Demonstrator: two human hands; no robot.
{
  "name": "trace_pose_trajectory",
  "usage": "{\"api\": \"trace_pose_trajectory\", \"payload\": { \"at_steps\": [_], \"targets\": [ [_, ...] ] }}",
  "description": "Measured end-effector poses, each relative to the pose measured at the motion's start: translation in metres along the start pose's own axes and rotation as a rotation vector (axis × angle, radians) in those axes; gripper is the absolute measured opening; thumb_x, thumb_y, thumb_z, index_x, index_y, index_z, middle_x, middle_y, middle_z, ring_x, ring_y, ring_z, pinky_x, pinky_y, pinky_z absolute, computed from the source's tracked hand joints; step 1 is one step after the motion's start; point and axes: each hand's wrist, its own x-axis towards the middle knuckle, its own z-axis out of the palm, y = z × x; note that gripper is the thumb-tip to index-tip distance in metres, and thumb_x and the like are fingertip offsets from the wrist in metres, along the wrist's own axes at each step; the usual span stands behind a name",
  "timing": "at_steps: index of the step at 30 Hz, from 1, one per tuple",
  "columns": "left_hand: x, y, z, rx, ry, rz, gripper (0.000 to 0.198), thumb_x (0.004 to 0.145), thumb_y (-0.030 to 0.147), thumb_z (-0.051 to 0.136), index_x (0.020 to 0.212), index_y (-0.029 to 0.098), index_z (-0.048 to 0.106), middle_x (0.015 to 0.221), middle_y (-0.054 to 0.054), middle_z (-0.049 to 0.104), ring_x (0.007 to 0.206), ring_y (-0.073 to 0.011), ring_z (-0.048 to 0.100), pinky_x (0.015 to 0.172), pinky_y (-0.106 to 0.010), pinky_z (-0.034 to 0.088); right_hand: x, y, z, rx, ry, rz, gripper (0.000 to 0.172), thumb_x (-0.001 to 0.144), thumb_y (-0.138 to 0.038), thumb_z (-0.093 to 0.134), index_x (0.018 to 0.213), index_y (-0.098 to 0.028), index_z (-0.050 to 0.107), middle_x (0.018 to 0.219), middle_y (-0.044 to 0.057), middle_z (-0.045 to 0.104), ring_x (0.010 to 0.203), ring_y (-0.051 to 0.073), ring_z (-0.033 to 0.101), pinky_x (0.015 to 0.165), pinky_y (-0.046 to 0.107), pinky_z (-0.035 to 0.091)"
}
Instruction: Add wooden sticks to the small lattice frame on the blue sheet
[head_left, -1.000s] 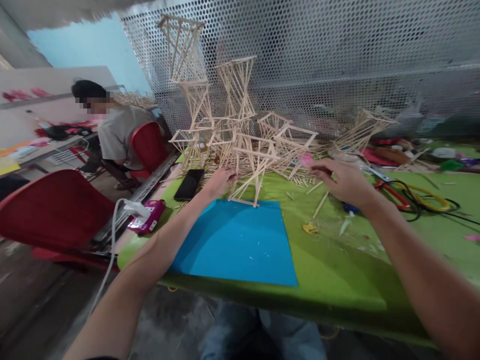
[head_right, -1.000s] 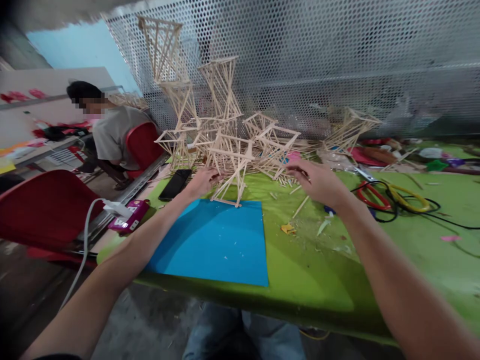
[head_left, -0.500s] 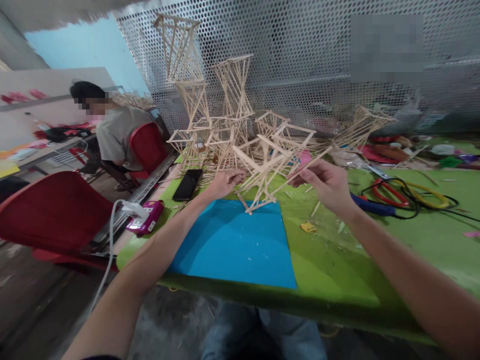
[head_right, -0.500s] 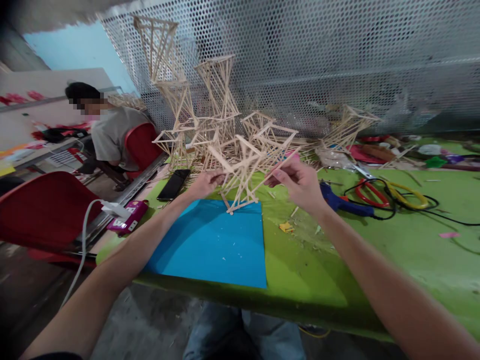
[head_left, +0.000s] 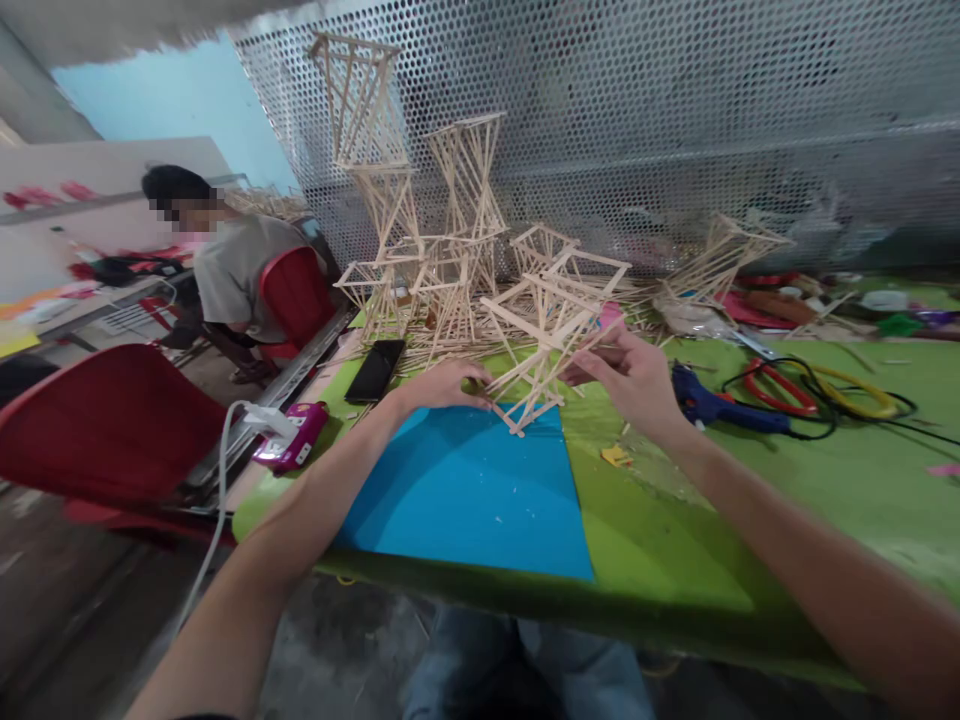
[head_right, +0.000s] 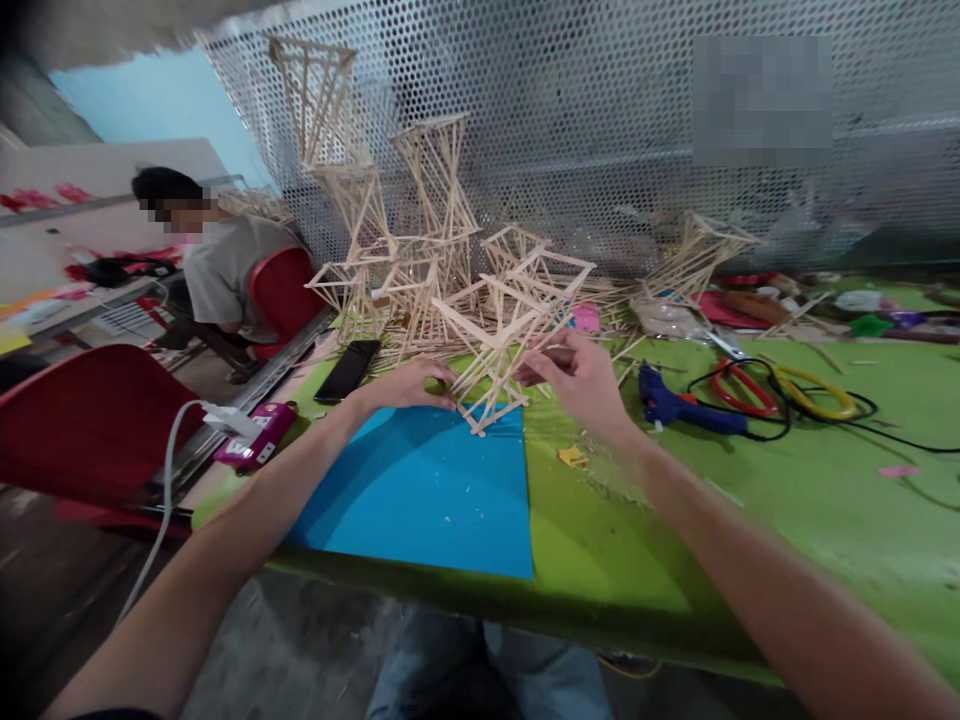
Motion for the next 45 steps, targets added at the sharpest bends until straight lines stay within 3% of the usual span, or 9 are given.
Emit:
{"api": "trace_pose_trajectory", "payload": {
  "at_steps": [10,15,20,30,36,42,45],
  "targets": [
    [0.002,0.008,0.003,-0.133,-0.048,0.099,0.036,0.103,0.051,0.064,0.114,0.021,0.08,0.116,-0.008,0.08,0.102,-0.0204,0.073,0.089,-0.029,0.052,-0.003,-0.005,0.007,-0.055,0.054,0.052,0.038,0.076,-0.055,0.094,0.082,-0.019,0.083,0.072,0.006,0.08,0.063,0.022,0.078,0.065,0.035,0.071],
    [0.0,0.02,0.005,-0.244,-0.022,0.083,0.047,0.091,0.057,0.077,0.125,0.024,0.077,0.121,-0.008,0.079,0.107,-0.0238,0.074,0.091,-0.032,0.055,-0.008,-0.005,0.016,-0.07,0.097,0.069,0.038,0.077,-0.056,0.092,0.081,-0.02,0.083,0.071,0.006,0.078,0.059,0.02,0.074,0.058,0.032,0.067],
    [0.004,0.027,0.015,-0.305,-0.033,0.058,0.049,0.082,0.059,0.086,0.114,0.024,0.078,0.114,-0.007,0.081,0.106,-0.025,0.076,0.09,-0.032,0.056,-0.009,-0.001,0.023,-0.091,0.108,0.065,0.04,0.078,-0.059,0.09,0.075,-0.02,0.081,0.061,0.004,0.071,0.05,0.016,0.064,0.046,0.029,0.059],
    [0.013,0.027,0.024,-0.305,-0.031,0.021,0.042,0.087,0.06,0.081,0.105,0.022,0.081,0.106,-0.005,0.08,0.096,-0.0207,0.074,0.081,-0.027,0.053,-0.005,-0.002,0.022,-0.116,0.124,0.047,0.041,0.078,-0.059,0.09,0.075,-0.02,0.078,0.065,0.004,0.072,0.052,0.015,0.065,0.05,0.028,0.059],
    [0.012,0.021,0.024,-0.321,-0.045,0.015,0.043,0.089,0.061,0.079,0.11,0.023,0.081,0.109,-0.004,0.08,0.1,-0.0215,0.074,0.085,-0.028,0.053,-0.001,0.008,0.017,-0.101,0.116,0.036,0.04,0.08,-0.058,0.089,0.076,-0.02,0.076,0.061,0.002,0.068,0.05,0.014,0.06,0.047,0.028,0.054],
    [0.008,0.017,0.013,-0.27,-0.005,0.042,0.041,0.093,0.061,0.074,0.108,0.024,0.081,0.111,-0.005,0.081,0.102,-0.0218,0.075,0.089,-0.029,0.054,0.001,0.002,0.003,-0.066,0.235,-0.159,0.035,0.095,-0.055,0.074,0.08,-0.025,0.062,0.069,0.0,0.061,0.054,0.015,0.056,0.049,0.031,0.047],
    [0.005,0.011,0.007,-0.318,0.033,-0.035,0.042,0.095,0.062,0.071,0.109,0.025,0.083,0.111,-0.005,0.082,0.102,-0.0229,0.076,0.088,-0.029,0.057,0.007,-0.005,-0.012,-0.009,0.337,-0.265,0.035,0.1,-0.058,0.065,0.084,-0.029,0.055,0.076,0.001,0.058,0.059,0.017,0.055,0.05,0.034,0.045]
  ]
}}
